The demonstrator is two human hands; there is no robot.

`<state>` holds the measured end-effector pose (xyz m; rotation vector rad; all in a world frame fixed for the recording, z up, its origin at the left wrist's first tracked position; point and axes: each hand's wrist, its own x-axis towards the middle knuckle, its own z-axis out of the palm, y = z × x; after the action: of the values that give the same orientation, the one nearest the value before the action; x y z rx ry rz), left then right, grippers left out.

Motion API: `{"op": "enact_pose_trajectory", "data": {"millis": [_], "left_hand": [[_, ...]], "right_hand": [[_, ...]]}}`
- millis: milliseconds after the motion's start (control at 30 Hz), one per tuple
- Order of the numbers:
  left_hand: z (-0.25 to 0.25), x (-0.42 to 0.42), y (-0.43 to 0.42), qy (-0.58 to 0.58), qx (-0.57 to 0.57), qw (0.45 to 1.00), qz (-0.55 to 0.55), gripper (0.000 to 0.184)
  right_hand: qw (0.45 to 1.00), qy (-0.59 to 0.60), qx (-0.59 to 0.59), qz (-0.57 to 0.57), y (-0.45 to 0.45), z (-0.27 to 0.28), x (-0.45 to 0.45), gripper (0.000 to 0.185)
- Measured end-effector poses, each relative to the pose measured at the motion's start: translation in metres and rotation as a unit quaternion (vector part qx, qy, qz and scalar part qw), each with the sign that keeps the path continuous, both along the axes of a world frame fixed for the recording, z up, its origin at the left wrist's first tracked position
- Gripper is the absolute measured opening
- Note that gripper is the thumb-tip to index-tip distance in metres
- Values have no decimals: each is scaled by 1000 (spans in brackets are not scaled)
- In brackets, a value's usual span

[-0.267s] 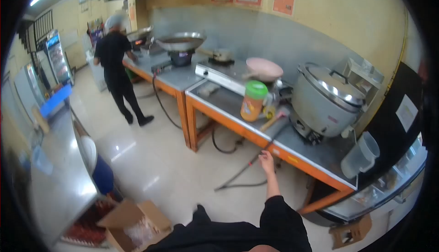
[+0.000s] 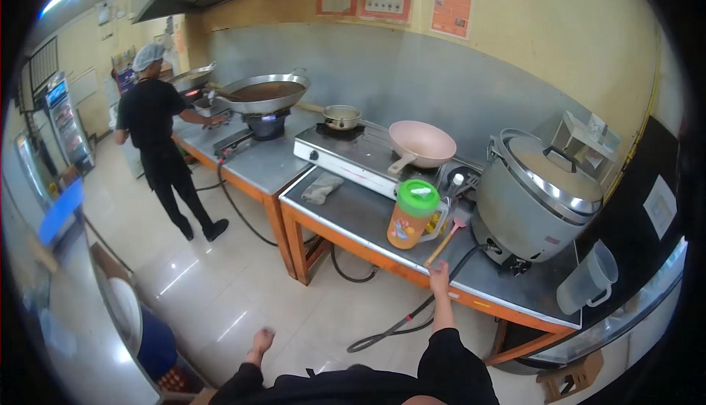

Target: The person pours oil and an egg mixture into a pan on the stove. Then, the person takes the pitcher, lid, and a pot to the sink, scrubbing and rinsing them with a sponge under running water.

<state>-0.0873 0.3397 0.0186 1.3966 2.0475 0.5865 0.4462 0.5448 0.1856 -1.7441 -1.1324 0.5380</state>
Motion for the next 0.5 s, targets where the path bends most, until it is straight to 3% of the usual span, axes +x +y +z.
{"op": "enact_pose_trajectory", "data": {"millis": [33, 67, 100, 167, 367, 433, 500], "left_hand": [[32, 13, 57, 12, 31, 999, -25, 31], [102, 36, 104, -125, 27, 991, -26, 36], [126, 50, 152, -114, 66, 988, -81, 32], [178, 91, 229, -304, 163, 929, -136, 20], [268, 179, 373, -466, 95, 854, -211, 20], [282, 200, 417, -485, 57, 847, -208, 21], [292, 218, 450, -507, 34, 837, -204, 23]], "right_hand": [[1000, -16, 6, -14, 21, 0, 3, 47], [999, -32, 5, -27, 37, -4, 8, 48], [998, -49, -2, -37, 45, -11, 12, 49], [992, -100, -24, -68, 64, -4, 12, 53], [964, -152, -169, -134, 110, 18, 0, 74], [959, -157, -205, -117, 120, 29, 1, 72], [963, -141, -194, -125, 124, 0, 23, 68]]}}
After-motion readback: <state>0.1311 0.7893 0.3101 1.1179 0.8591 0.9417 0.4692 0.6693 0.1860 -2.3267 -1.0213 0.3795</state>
